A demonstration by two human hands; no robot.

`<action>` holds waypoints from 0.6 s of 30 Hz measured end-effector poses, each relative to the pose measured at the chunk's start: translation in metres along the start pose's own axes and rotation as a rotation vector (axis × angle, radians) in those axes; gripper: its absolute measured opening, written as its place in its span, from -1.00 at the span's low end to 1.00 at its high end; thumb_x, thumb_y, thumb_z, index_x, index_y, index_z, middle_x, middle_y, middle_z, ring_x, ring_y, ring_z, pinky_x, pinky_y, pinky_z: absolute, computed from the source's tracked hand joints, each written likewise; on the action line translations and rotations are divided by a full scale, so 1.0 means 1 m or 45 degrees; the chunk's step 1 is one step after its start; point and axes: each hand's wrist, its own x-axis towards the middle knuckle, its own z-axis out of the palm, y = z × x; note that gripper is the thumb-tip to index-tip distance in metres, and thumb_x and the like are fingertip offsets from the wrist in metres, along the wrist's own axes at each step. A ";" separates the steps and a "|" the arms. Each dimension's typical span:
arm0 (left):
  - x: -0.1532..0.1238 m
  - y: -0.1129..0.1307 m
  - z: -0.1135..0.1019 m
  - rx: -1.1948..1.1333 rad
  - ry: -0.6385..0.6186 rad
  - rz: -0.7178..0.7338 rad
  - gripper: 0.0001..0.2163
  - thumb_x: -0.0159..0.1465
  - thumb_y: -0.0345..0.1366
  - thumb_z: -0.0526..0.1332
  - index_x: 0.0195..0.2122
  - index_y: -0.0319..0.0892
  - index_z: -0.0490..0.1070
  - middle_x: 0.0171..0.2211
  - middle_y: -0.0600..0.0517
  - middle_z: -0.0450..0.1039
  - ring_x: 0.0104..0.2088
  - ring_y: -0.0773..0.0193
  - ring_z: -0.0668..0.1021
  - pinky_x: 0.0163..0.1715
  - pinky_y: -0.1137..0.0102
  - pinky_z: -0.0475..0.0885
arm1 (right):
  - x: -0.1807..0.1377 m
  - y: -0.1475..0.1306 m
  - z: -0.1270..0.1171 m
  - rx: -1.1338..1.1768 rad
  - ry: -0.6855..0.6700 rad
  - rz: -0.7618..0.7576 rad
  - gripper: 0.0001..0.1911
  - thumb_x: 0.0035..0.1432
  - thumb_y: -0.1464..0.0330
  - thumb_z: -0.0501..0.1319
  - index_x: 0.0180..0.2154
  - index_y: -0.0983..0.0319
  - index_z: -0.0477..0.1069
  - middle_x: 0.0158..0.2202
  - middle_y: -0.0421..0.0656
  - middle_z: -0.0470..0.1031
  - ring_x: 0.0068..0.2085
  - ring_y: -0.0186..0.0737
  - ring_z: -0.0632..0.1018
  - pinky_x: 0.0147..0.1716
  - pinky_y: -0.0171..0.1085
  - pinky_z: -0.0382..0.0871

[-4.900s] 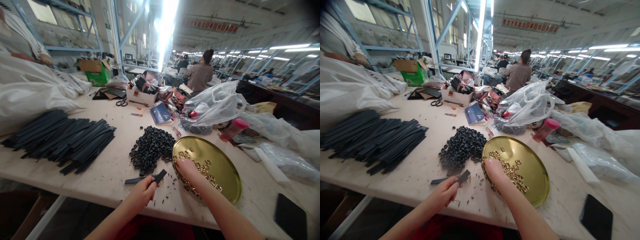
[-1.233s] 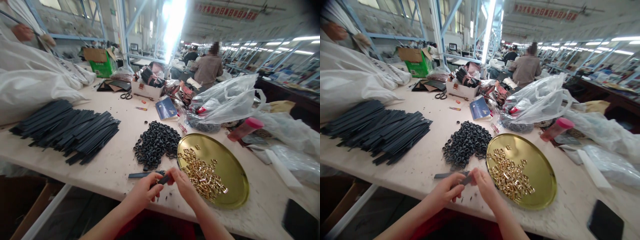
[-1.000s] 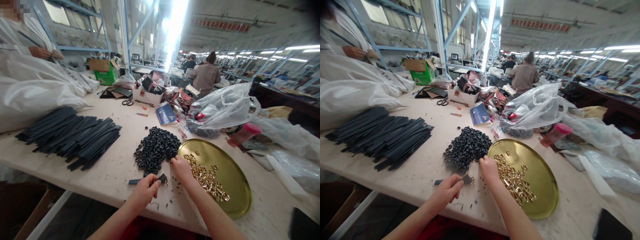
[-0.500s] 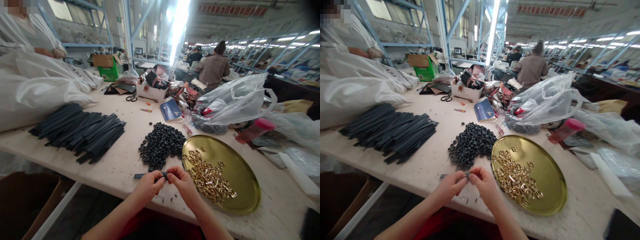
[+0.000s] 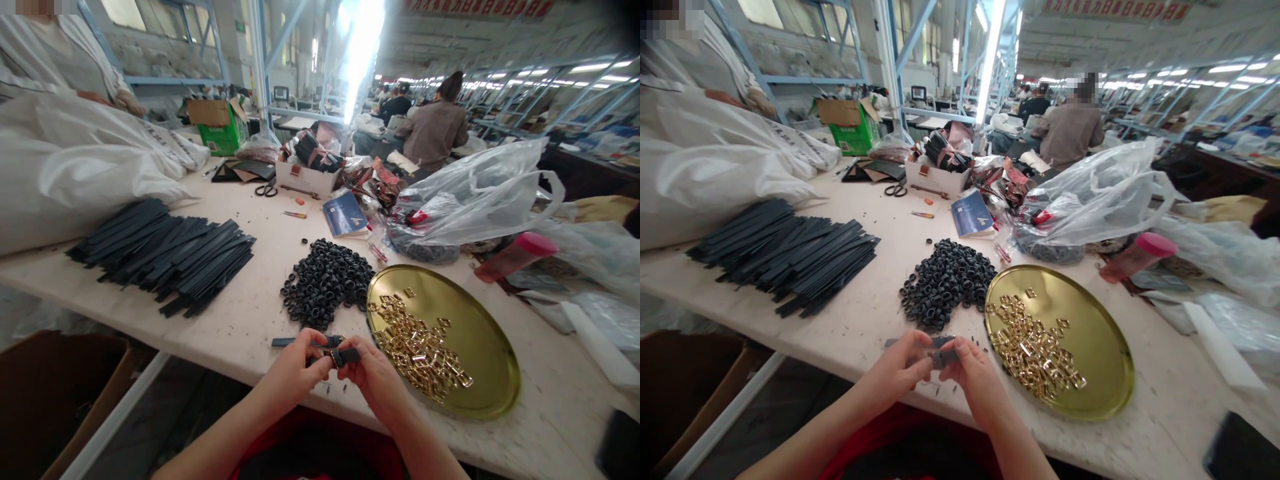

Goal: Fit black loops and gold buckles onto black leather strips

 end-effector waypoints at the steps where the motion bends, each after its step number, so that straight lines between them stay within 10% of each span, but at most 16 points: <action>1: -0.001 0.000 -0.001 0.047 0.010 -0.001 -0.78 0.14 -0.25 0.10 -0.22 -0.19 0.19 -0.56 0.14 0.38 -0.54 0.38 0.40 -0.51 0.50 0.23 | -0.001 0.001 0.000 0.027 -0.011 0.032 -0.73 -0.01 0.16 0.21 -0.43 0.25 0.38 -0.50 -0.24 0.36 -0.53 -0.41 0.33 -0.48 -0.36 0.23; 9: -0.004 0.000 -0.007 0.546 0.022 -0.066 -0.79 0.10 -0.14 0.12 -0.41 -0.19 0.34 -0.51 0.07 0.42 -0.47 0.30 0.40 -0.50 0.47 0.19 | -0.005 0.019 -0.005 0.115 -0.244 0.273 -0.74 -0.03 0.20 0.25 -0.41 0.26 0.34 -0.55 -0.29 0.25 -0.54 -0.45 0.25 -0.51 -0.40 0.13; 18: -0.009 0.000 -0.007 -0.154 -0.156 -0.089 -0.80 0.08 -0.27 0.16 -0.29 -0.25 0.39 -0.39 0.06 0.46 -0.42 0.36 0.41 -0.43 0.50 0.24 | -0.001 0.013 0.000 -0.527 0.217 -0.233 -0.72 -0.01 0.19 0.18 -0.52 0.20 0.13 -0.64 -0.34 0.23 -0.58 -0.39 0.29 -0.53 -0.37 0.17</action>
